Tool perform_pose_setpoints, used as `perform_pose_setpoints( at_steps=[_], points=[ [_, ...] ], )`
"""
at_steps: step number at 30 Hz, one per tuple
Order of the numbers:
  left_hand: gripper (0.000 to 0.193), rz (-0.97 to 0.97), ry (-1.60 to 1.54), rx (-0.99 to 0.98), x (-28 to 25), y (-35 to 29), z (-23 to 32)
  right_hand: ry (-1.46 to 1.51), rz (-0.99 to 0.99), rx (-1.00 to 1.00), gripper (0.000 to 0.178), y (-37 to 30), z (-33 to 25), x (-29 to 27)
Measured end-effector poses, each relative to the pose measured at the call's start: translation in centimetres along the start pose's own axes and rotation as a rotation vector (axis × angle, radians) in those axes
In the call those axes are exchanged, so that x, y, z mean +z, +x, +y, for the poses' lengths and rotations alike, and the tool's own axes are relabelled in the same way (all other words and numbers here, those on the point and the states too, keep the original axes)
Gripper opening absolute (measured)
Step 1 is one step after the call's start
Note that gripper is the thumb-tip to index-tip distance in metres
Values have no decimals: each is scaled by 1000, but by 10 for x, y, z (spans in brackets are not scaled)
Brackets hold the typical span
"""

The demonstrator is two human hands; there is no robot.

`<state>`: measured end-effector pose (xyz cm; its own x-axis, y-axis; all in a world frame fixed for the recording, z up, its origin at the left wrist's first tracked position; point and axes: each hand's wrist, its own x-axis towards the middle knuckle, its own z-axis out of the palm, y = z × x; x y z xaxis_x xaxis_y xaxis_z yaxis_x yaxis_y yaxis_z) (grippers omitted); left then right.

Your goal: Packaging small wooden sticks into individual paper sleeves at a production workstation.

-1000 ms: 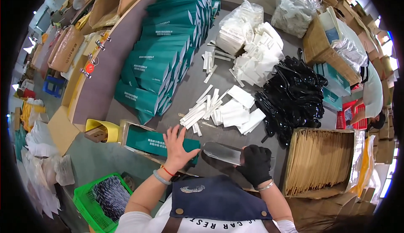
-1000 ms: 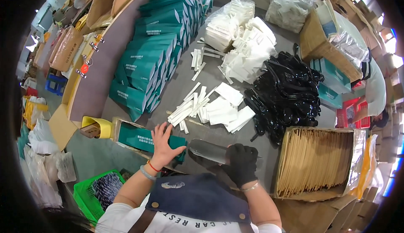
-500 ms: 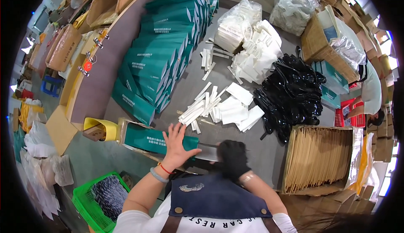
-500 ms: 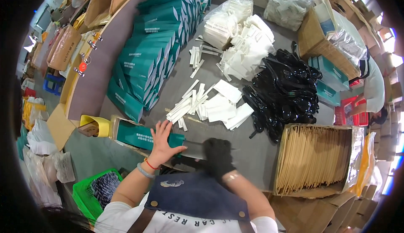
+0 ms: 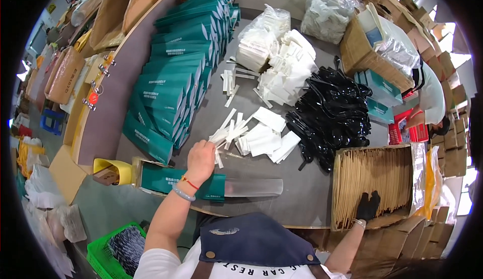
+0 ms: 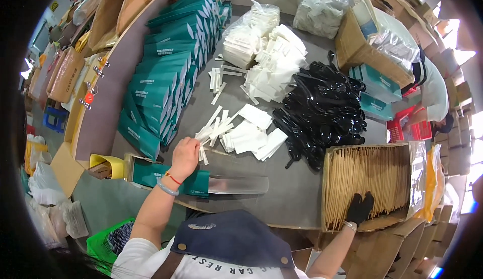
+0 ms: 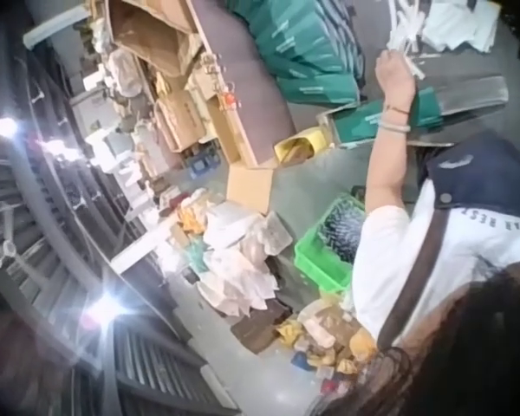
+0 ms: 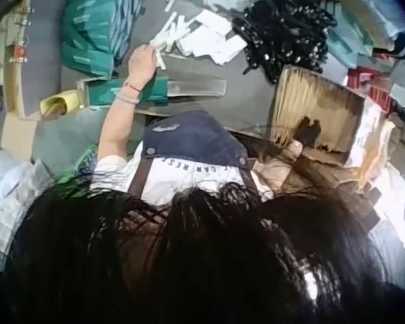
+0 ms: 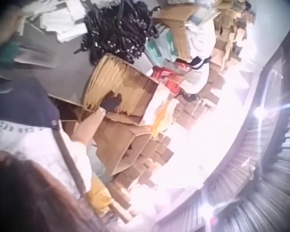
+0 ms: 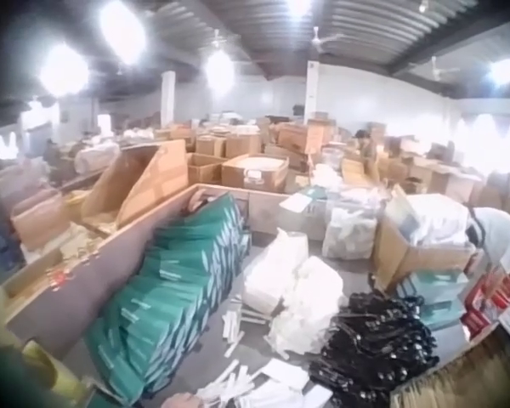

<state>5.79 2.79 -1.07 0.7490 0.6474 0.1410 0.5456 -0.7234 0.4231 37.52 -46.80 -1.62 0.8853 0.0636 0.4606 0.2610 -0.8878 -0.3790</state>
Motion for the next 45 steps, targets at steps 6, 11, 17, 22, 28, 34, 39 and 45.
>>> perform_pose_setpoints(
  at_steps=[6,11,17,22,28,34,39,45],
  points=[
    [12,83,-162,214,45,28,65,-205,-405,132,23,7,0,-13],
    [18,10,-79,227,55,34,75,-231,-456,287,27,8,-4,-16],
    [14,-82,-165,221,28,26,55,-92,-163,425,38,-4,7,-5],
    [20,-483,-369,181,-6,11,64,-207,-408,294,38,-2,1,-7],
    [24,-462,-114,471,-13,-31,67,-25,-16,275,36,-15,0,2],
    [19,-244,-106,486,8,-47,73,423,-294,-254,21,-22,-196,48],
    [17,-232,-69,474,6,-51,61,235,-439,-332,27,11,-261,96],
    [15,-237,-36,437,-7,-62,52,25,-734,-181,43,9,-260,78]
  ],
)
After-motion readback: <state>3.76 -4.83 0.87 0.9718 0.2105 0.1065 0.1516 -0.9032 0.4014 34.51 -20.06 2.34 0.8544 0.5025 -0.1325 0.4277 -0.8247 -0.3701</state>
